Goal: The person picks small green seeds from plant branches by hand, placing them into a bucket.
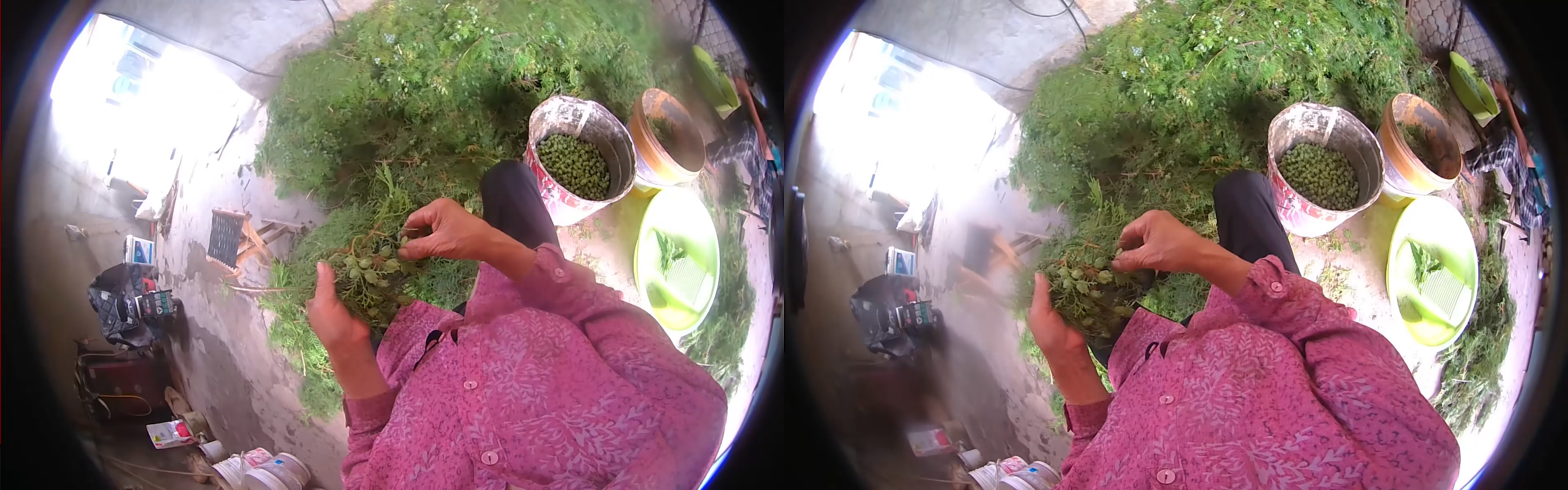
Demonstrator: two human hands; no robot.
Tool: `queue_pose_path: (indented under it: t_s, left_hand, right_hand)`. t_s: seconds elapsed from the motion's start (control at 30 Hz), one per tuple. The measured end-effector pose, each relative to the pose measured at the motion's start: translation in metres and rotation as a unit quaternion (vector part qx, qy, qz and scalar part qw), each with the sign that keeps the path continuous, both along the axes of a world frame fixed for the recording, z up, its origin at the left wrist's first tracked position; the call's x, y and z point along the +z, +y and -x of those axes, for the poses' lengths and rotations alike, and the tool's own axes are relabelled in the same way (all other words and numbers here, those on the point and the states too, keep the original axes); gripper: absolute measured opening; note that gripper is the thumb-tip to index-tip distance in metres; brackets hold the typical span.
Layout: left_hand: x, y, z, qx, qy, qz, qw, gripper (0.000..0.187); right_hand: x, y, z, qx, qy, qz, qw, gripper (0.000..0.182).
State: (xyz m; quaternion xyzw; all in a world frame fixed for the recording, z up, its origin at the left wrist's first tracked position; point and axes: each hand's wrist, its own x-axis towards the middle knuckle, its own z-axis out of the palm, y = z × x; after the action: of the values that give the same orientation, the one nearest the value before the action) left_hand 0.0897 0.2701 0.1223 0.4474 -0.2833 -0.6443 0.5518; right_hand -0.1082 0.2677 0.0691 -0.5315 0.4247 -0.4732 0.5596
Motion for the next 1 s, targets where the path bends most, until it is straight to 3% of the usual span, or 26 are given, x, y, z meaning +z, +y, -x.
queue_pose_path:
  t_s: [0.1, 0.13, 0.17, 0.2, 0.27, 0.3, 0.33, 0.4, 0.57, 0.7, 0.8, 1.0]
  left_hand:
    - [0.004, 0.003, 0.002, -0.004, 0.000, 0.013, 1.000, 0.037]
    - [0.005, 0.005, 0.004, -0.003, 0.000, 0.011, 1.000, 0.037]
    - [0.007, 0.008, 0.007, 0.029, -0.054, 0.018, 0.998, 0.037]
    - [0.009, 0.010, 0.008, 0.062, -0.107, 0.026, 0.992, 0.037]
    - [0.018, 0.009, -0.002, 0.034, -0.059, 0.062, 0.996, 0.036]
    - [0.022, 0.008, -0.006, 0.009, -0.010, 0.098, 0.995, 0.035]
    - [0.027, 0.009, -0.008, 0.016, -0.009, 0.098, 0.995, 0.035]
    - [0.034, 0.008, -0.010, 0.039, 0.004, 0.082, 0.996, 0.036]
    - [0.018, 0.003, -0.007, 0.071, -0.017, 0.069, 0.995, 0.035]
    - [0.016, 0.006, -0.006, 0.017, -0.007, 0.054, 0.998, 0.036]
    - [0.011, 0.005, -0.005, 0.012, 0.003, 0.045, 0.999, 0.037]
    - [0.009, 0.005, -0.008, 0.007, -0.006, 0.038, 0.999, 0.036]
  right_hand:
    - [-0.001, 0.000, -0.002, 0.023, 0.055, -0.042, 0.997, 0.030]
    - [-0.009, -0.003, -0.003, -0.047, 0.142, 0.099, 0.984, 0.027]
    - [-0.015, -0.005, -0.004, -0.116, 0.226, 0.237, 0.938, 0.024]
    - [-0.017, -0.006, -0.001, -0.116, 0.226, 0.237, 0.938, 0.024]
    - [-0.020, -0.007, 0.012, -0.109, 0.043, -0.046, 0.992, 0.022]
    - [-0.022, -0.008, 0.027, -0.056, -0.198, -0.196, 0.959, 0.018]
    - [-0.021, -0.006, 0.035, -0.050, -0.195, -0.198, 0.959, 0.018]
    - [-0.016, 0.001, 0.042, -0.009, -0.391, -0.191, 0.900, 0.018]
    - [-0.012, -0.001, 0.021, 0.059, -0.231, -0.180, 0.954, 0.025]
    - [0.003, 0.001, 0.004, 0.102, -0.147, -0.169, 0.969, 0.035]
    - [0.005, -0.001, -0.001, 0.152, -0.157, -0.160, 0.963, 0.031]
    - [-0.006, 0.000, -0.004, 0.129, -0.172, -0.171, 0.961, 0.020]
